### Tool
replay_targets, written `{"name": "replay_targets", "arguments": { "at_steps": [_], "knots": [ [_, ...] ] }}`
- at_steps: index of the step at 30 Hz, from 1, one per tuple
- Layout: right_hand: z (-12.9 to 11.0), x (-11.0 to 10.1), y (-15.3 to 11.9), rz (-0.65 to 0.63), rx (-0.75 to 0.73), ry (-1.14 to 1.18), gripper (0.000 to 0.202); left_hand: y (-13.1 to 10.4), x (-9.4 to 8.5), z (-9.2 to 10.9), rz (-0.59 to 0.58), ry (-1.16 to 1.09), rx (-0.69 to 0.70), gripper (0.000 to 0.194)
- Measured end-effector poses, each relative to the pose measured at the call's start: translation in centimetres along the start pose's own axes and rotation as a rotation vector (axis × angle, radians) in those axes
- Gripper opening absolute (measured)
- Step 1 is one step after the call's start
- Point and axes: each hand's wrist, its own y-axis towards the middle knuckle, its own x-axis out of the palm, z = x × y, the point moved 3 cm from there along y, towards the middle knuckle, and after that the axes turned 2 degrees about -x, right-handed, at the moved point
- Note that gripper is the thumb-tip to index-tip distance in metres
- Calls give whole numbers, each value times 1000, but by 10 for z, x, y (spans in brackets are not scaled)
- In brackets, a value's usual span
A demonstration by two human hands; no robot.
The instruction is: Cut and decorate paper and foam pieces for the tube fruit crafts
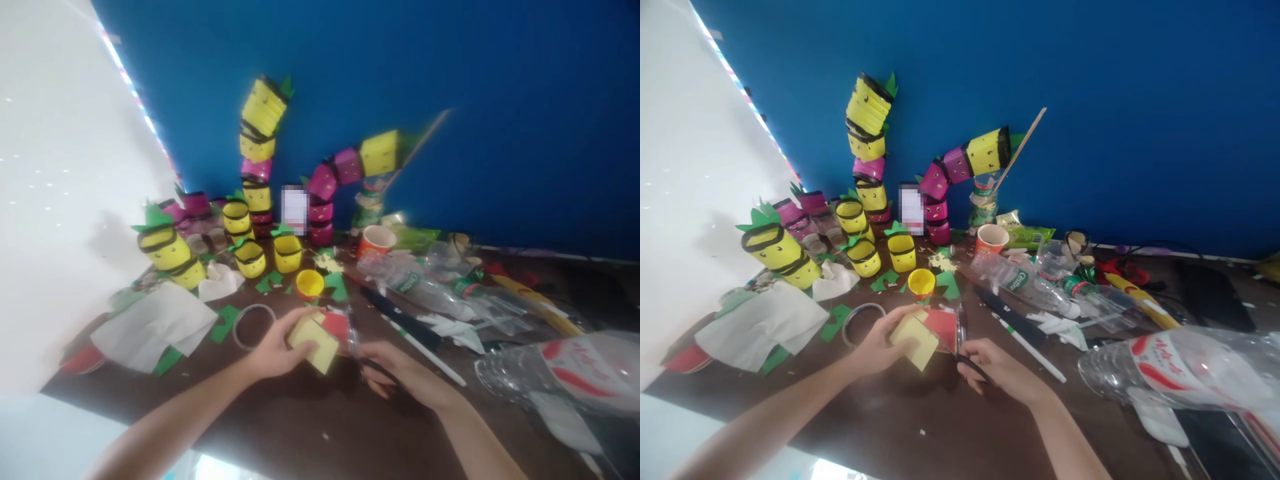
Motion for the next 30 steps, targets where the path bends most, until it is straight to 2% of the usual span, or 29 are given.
{"name": "replay_targets", "arguments": {
  "at_steps": [6, 13, 23, 30],
  "knots": [
    [3, -1, -1, 31, 18, 4, 44, 0, -1, 0, -12, -3, -11, 48],
    [-4, 4, -1, 1, 3, 38, 42, 1, -2, -4, -30, -38, -39, 48],
    [1, 3, 0, -35, 26, 28, 37, 3, -6, -4, -126, -80, -88, 48],
    [-1, 3, -1, -49, 43, -10, 36, 5, -10, 1, -172, -93, -75, 45]
  ]
}}
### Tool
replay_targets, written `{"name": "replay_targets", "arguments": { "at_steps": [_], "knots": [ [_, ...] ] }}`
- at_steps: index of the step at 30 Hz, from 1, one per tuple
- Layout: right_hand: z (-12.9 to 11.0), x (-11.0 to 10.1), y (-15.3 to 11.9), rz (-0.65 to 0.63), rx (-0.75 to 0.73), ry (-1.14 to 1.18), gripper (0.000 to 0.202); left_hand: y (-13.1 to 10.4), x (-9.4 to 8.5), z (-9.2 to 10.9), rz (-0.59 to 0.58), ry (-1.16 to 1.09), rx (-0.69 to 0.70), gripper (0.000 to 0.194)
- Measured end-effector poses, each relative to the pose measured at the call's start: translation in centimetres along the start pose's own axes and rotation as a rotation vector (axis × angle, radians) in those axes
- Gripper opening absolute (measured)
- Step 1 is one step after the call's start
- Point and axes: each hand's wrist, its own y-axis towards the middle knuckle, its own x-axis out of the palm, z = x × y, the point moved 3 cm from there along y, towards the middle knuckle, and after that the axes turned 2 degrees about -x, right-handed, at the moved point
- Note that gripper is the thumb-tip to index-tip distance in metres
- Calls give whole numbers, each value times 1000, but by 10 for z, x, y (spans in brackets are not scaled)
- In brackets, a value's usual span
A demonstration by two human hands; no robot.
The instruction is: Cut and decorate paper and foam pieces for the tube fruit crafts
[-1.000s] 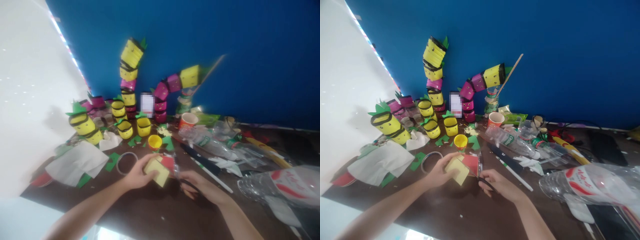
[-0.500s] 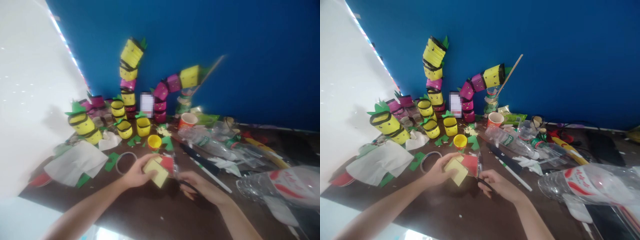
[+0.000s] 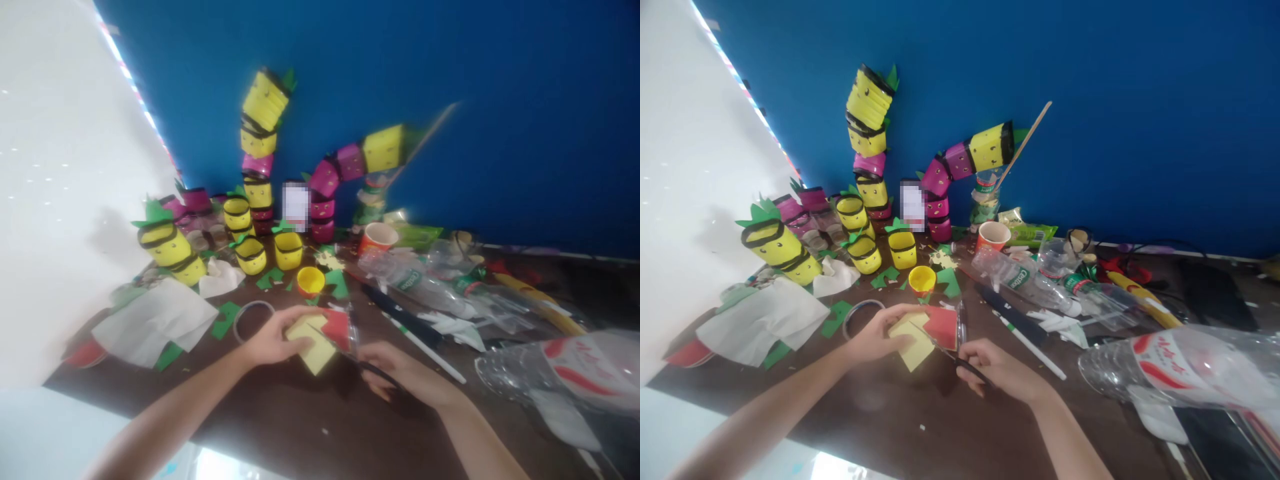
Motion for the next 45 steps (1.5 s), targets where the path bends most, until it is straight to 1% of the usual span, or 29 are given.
{"name": "replay_targets", "arguments": {
  "at_steps": [3, 7, 10, 16, 20, 23, 25, 28, 33, 38, 40, 43, 45],
  "knots": [
    [-1, -1, 0, 13, -19, 8, 37, 0, 0, -2, 9, 13, 3, 47],
    [0, -2, 0, 39, -59, 23, 41, 0, 1, -10, 74, -8, -17, 62],
    [1, -1, 0, 48, -58, 41, 41, 0, 3, -13, 82, 30, -45, 61],
    [4, 0, 0, 47, -4, 55, 38, 0, 2, -5, 11, 32, 0, 59],
    [6, 1, 0, 49, 8, 37, 38, 0, 0, -5, -34, 34, -9, 59],
    [6, 2, 0, 27, 7, 28, 37, 0, -3, -6, -40, 48, -4, 59],
    [6, 3, 0, 39, 18, 11, 39, 0, -3, -6, -44, 55, -3, 60],
    [6, 2, 0, 37, 28, -14, 40, 1, -4, -6, -65, 46, -17, 59],
    [4, 2, 0, -45, 22, -66, 36, 0, -5, -9, -109, 13, -69, 58],
    [2, 4, 0, -41, 32, -70, 38, 0, -5, -9, -156, -3, -104, 57],
    [1, 5, 0, -11, 12, -33, 39, 1, -6, -7, -114, 7, -74, 59],
    [0, 5, 2, 15, -6, 9, 38, 3, -6, -6, 32, -6, -36, 66],
    [1, 5, 4, 11, -16, 30, 36, 3, -5, -9, 117, -73, -43, 63]
  ]
}}
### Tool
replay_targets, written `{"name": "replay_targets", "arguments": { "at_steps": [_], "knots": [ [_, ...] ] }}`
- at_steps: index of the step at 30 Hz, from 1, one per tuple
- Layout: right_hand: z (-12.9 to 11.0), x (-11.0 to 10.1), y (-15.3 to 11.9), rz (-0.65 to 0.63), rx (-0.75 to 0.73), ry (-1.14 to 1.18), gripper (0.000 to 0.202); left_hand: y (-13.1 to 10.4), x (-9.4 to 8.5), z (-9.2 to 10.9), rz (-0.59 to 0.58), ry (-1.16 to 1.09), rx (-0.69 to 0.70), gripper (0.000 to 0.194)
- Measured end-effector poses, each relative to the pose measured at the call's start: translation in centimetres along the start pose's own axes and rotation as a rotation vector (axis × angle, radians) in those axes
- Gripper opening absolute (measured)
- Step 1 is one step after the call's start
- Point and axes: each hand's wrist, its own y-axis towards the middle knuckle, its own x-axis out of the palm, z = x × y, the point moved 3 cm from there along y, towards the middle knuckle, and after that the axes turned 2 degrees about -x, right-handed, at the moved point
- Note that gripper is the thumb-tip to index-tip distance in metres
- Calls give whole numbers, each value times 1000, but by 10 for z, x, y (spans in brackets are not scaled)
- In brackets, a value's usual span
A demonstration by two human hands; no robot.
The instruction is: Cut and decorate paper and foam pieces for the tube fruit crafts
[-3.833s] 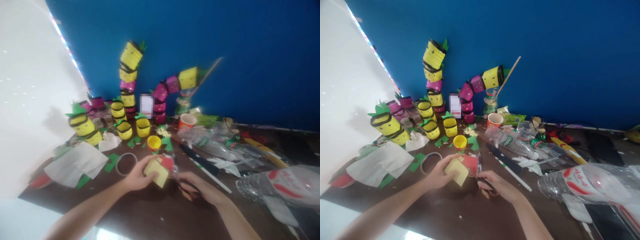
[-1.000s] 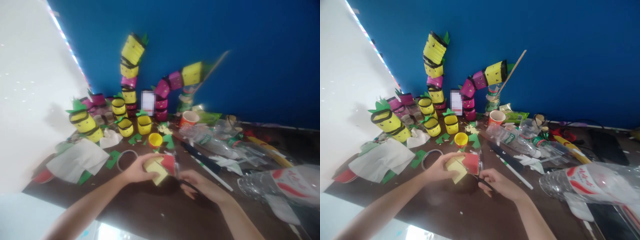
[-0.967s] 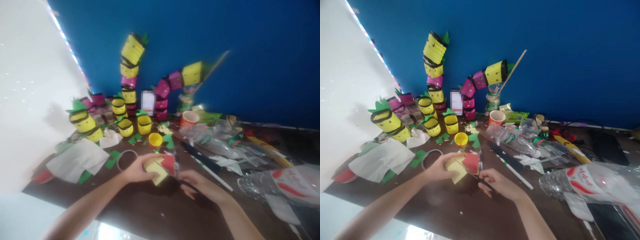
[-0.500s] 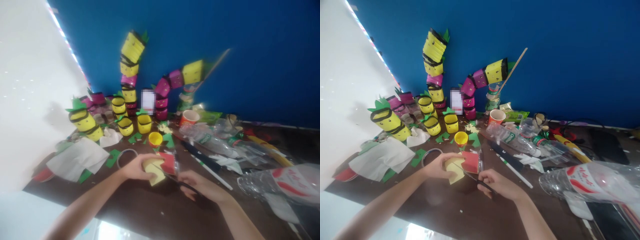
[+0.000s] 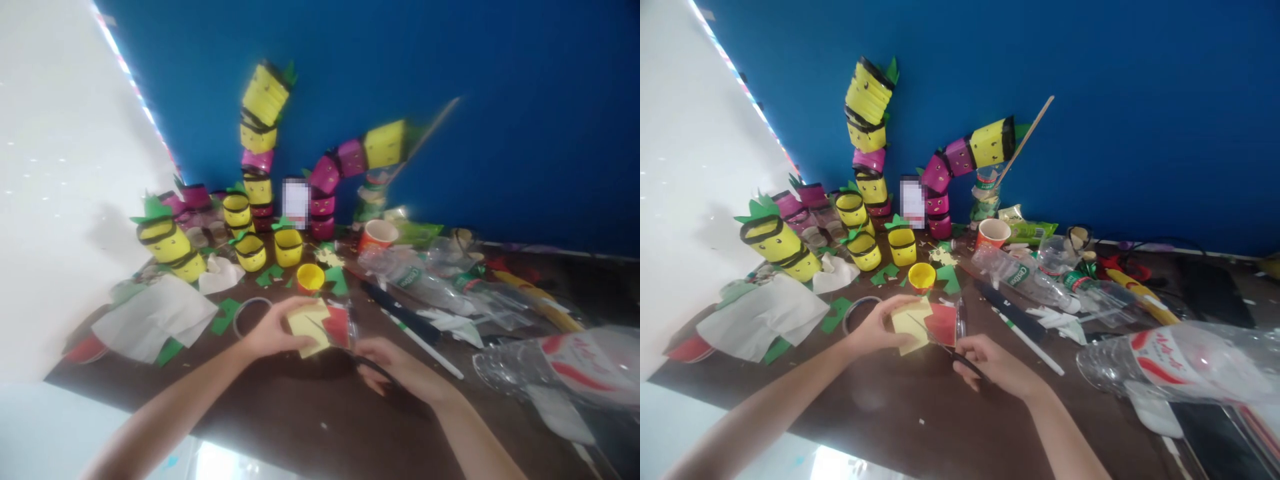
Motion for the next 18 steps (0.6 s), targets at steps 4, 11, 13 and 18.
{"name": "replay_targets", "arguments": {
  "at_steps": [4, 11, 13, 18],
  "knots": [
    [2, -2, 2, 5, -11, 9, 35, 0, 1, -5, 107, -127, 7, 54],
    [2, -1, 1, -5, -32, 16, 36, -1, 2, -1, 109, -89, -3, 48],
    [1, -1, 1, -8, -38, 18, 36, -1, 2, 0, 101, -78, -14, 48],
    [-3, 0, 0, -14, -30, 9, 37, -1, 1, -3, 92, -89, -29, 51]
  ]
}}
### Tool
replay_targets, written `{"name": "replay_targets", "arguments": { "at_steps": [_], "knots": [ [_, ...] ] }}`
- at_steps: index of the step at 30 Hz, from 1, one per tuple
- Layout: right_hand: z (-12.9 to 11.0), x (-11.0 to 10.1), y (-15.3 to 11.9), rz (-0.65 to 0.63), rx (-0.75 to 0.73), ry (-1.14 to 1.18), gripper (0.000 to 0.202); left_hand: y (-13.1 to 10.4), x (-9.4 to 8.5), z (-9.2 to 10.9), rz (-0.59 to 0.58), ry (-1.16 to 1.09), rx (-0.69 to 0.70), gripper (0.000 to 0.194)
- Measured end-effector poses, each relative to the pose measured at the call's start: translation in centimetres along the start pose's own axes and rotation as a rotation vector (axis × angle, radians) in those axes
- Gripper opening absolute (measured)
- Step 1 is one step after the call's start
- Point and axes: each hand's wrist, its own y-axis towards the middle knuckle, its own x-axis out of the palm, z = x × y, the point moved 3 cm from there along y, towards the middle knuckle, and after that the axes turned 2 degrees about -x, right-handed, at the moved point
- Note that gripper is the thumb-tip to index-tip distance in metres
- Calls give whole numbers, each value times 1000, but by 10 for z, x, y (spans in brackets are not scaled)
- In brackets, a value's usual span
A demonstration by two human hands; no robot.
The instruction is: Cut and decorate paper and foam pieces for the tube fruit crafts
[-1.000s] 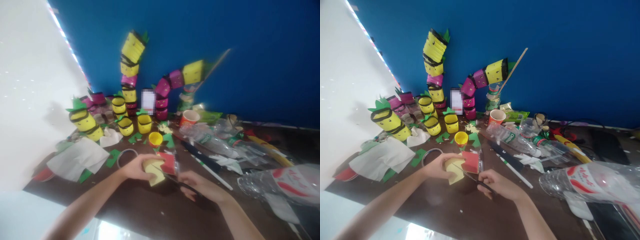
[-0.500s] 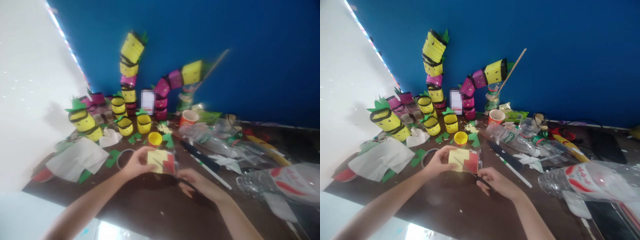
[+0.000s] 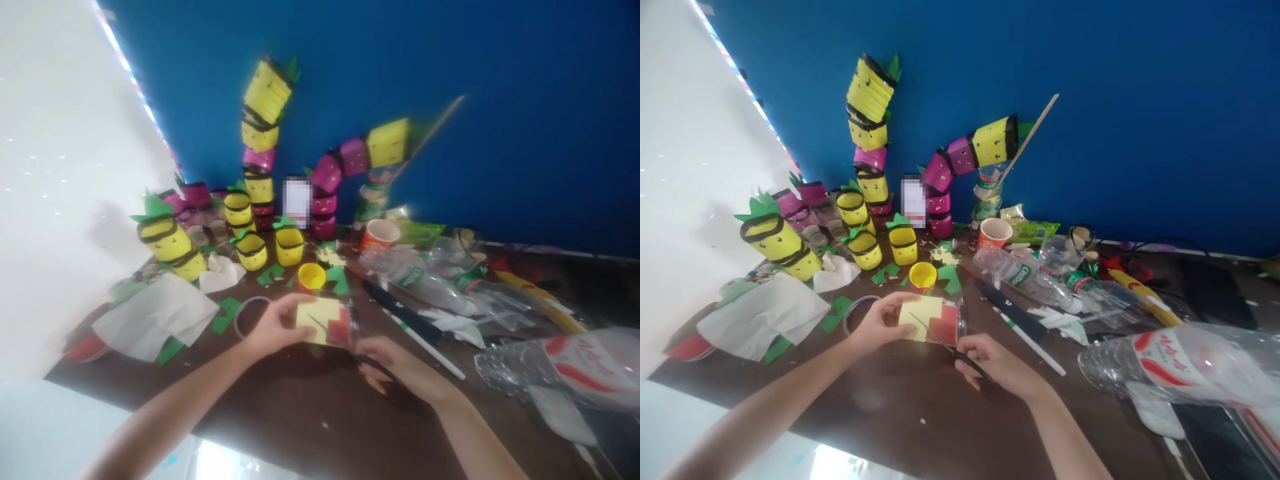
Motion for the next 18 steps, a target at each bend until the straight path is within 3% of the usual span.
{"name": "replay_targets", "arguments": {
  "at_steps": [9, 18],
  "knots": [
    [0, -1, -2, 8, 13, 2, 33, 2, -2, -3, -24, -44, -10, 50],
    [-7, 1, -2, -17, 11, 14, 32, 7, -8, -13, 50, -50, -7, 29]
  ]
}}
